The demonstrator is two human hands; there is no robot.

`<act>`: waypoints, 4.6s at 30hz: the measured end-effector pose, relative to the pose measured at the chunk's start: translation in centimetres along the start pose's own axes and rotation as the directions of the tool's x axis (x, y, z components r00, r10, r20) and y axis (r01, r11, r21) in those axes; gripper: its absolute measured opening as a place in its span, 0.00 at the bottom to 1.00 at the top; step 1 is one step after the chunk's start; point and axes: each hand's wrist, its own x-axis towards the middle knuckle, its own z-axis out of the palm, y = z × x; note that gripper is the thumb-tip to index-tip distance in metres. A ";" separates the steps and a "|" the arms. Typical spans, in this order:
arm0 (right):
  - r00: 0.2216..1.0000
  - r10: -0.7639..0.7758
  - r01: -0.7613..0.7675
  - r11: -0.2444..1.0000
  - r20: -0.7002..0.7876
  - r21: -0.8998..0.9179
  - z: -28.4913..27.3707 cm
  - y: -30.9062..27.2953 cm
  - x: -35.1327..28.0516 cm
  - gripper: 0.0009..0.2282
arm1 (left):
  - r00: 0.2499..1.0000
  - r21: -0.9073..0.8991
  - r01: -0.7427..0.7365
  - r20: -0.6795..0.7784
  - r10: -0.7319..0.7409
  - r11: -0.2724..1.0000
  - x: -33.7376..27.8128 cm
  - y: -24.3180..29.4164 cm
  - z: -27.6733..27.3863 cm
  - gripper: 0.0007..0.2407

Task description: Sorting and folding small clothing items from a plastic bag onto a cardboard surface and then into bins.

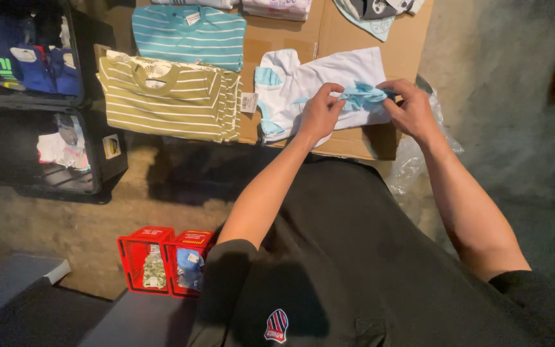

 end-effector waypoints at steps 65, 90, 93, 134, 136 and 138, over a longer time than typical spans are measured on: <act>0.991 0.127 -0.130 0.919 0.034 0.373 0.9 3.2 8.9 0.06 | 0.855 0.209 -0.188 -0.446 0.264 0.960 0.2 -3.0 -11.6 0.09; 0.974 0.186 -0.226 0.830 0.128 0.510 0.9 0.7 7.2 0.08 | 0.795 0.472 -0.278 -0.375 0.476 0.837 -3.6 -0.1 -11.0 0.10; 0.979 0.158 -0.203 0.855 0.132 0.478 1.1 1.5 7.2 0.19 | 0.771 0.501 -0.392 -0.278 0.573 0.771 -4.4 1.2 -11.9 0.08; 0.970 -0.107 0.024 0.935 -0.217 -0.354 3.2 1.6 -2.7 0.17 | 0.825 0.803 -0.465 0.241 0.511 0.373 -5.0 0.4 -1.7 0.38; 0.970 -0.002 -0.058 0.968 -0.242 -0.243 2.7 1.8 -1.8 0.18 | 0.788 0.797 -0.483 0.215 0.577 0.363 -5.6 0.9 -0.1 0.41; 0.974 0.136 -0.171 0.966 -0.183 -0.192 2.0 1.9 -0.7 0.21 | 0.841 0.825 -0.438 0.236 0.486 0.357 -5.8 1.2 1.2 0.47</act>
